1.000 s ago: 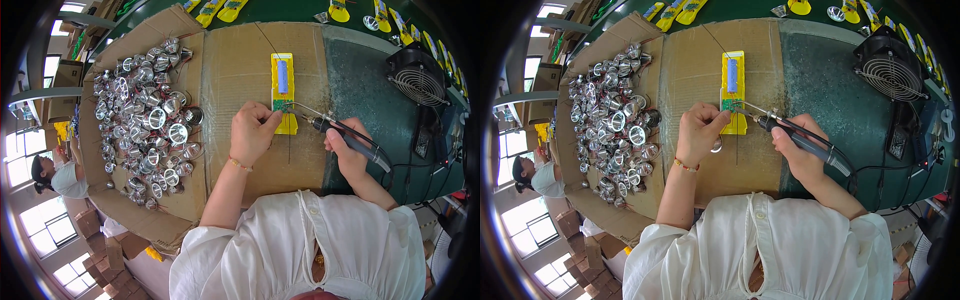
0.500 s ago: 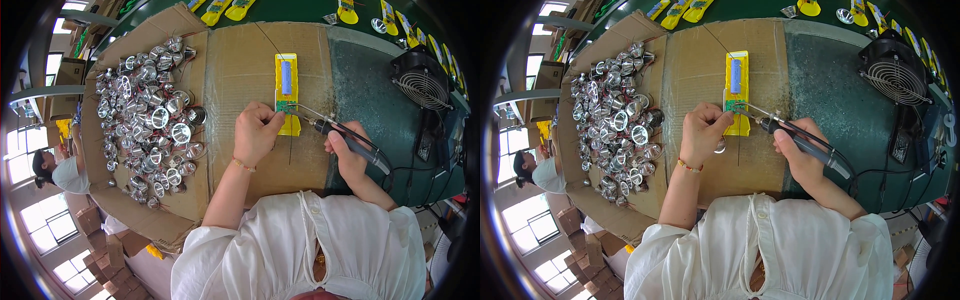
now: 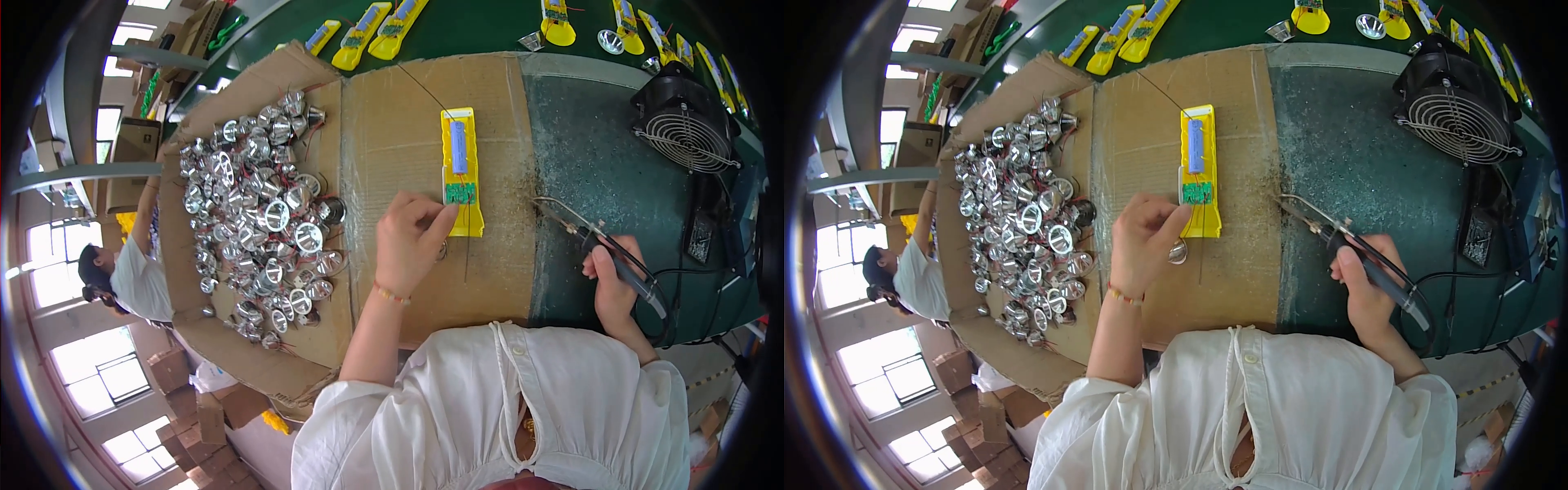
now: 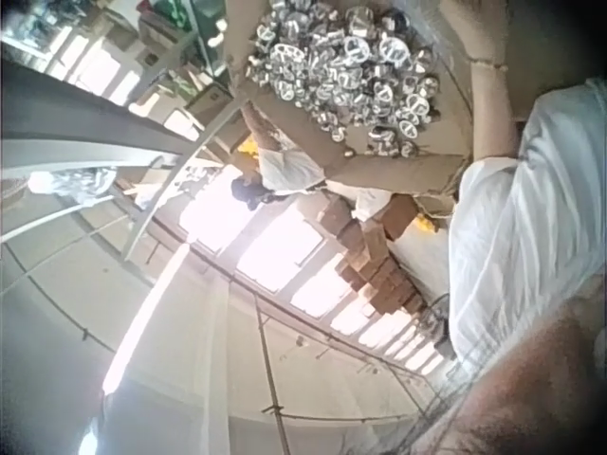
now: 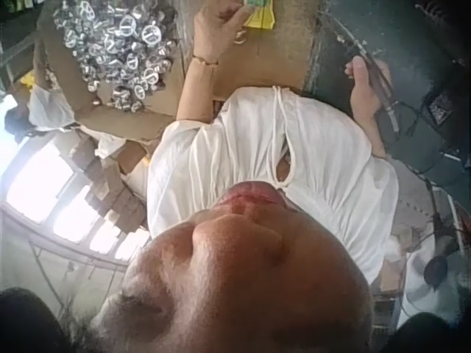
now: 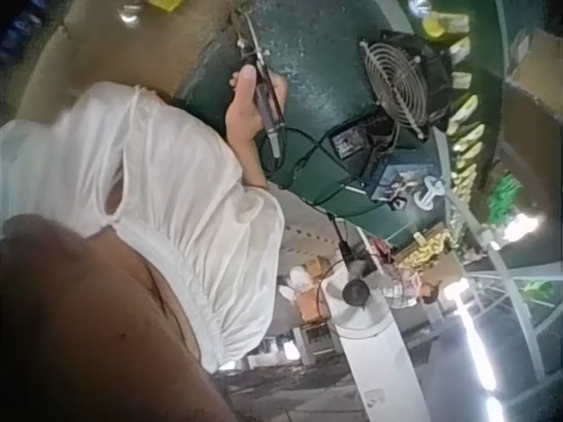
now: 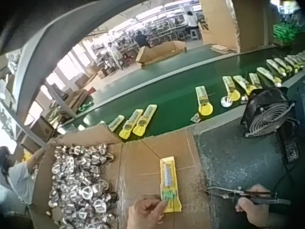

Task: Soldering wires onto circuit boards and assembling them into flashlight housings.

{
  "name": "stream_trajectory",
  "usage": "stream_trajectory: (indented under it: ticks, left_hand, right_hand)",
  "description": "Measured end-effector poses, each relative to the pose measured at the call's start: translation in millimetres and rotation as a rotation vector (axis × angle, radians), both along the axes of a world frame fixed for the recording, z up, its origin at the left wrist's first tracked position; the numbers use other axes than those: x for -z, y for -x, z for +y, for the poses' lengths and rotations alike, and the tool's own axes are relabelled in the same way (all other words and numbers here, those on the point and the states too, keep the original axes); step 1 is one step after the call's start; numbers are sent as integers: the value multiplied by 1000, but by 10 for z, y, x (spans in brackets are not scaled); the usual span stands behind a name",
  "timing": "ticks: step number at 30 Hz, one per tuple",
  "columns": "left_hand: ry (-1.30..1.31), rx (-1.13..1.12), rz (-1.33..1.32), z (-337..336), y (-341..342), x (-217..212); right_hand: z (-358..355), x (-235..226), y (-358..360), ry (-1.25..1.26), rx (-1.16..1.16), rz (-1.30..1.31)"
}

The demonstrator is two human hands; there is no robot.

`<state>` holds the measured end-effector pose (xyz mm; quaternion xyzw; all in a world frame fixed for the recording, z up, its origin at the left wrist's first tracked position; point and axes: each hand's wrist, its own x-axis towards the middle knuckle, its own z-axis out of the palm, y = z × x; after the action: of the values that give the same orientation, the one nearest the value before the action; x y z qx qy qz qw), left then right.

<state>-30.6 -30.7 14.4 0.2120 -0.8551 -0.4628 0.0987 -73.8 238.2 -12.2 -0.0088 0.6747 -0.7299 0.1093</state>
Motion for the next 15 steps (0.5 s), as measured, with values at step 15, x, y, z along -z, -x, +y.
stream_trajectory:
  ticks: [15]
  left_hand:
    - [734,-120,-15,-578,2298,-105]
  right_hand:
    - [100,156,16,16,-24,119]
